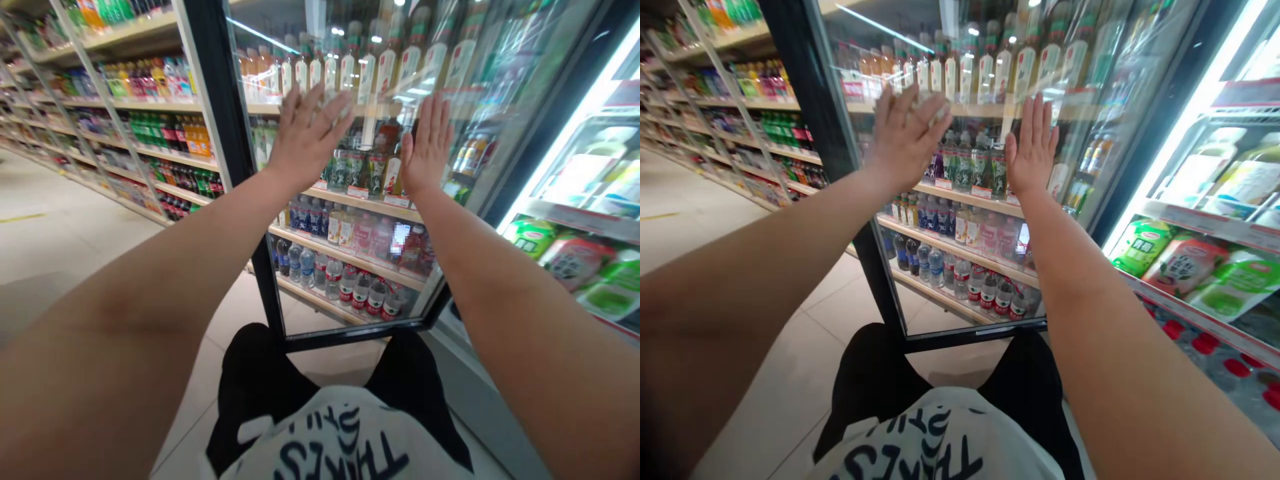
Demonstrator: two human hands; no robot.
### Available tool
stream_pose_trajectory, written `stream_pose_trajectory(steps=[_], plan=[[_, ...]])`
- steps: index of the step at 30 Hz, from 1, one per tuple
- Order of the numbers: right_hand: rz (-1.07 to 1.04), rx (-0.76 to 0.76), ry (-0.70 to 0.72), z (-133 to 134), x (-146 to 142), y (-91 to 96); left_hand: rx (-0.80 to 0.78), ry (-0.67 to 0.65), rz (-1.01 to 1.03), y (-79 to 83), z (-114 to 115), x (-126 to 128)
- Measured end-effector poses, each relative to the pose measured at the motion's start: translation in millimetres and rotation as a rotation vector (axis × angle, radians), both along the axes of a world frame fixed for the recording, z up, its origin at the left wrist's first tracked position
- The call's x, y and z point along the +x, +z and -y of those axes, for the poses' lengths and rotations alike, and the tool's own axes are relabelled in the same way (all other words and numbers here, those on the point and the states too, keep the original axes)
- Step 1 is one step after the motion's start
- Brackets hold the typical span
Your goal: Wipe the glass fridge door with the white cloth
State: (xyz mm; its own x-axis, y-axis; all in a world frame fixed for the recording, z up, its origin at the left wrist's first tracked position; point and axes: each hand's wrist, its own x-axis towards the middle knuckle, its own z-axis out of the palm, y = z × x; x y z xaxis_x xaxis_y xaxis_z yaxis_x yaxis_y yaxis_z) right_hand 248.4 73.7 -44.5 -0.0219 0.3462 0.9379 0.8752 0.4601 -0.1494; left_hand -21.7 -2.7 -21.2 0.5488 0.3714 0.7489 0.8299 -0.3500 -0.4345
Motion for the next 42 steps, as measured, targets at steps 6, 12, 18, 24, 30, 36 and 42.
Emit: stream_pose_trajectory(steps=[6, 12, 18, 24, 30, 36, 42], plan=[[0.02, 0.008, 0.008, 1.8, -0.6, 0.5, -0.159, -0.063, -0.243, -2.0, 3.8, -6.3], [0.023, -0.003, 0.006, 2.6, -0.4, 0.0, 0.079, -0.011, 0.026, 7.3, -0.3, -7.9], [0.01, -0.012, -0.016, 0.8, 0.1, -1.6, -0.063, -0.079, -0.324, -8.1, 3.1, -1.9], [0.016, -0.008, -0.03, -1.5, 0.2, -1.7, 0.088, 0.021, 0.018, -0.9, 2.7, 8.4], [0.017, -0.047, -0.002, -0.8, 0.7, -1.4, -0.148, -0.097, -0.249, -12.8, 0.3, 14.5], [0.004, -0.011, 0.017, 0.3, 0.9, -1.1, 0.086, -0.003, 0.04, -1.8, -3.5, 14.2], [0.046, -0.004, -0.032, 1.7, 0.7, -2.5, -0.115, -0.097, -0.328, -21.3, -2.7, 11.4]])
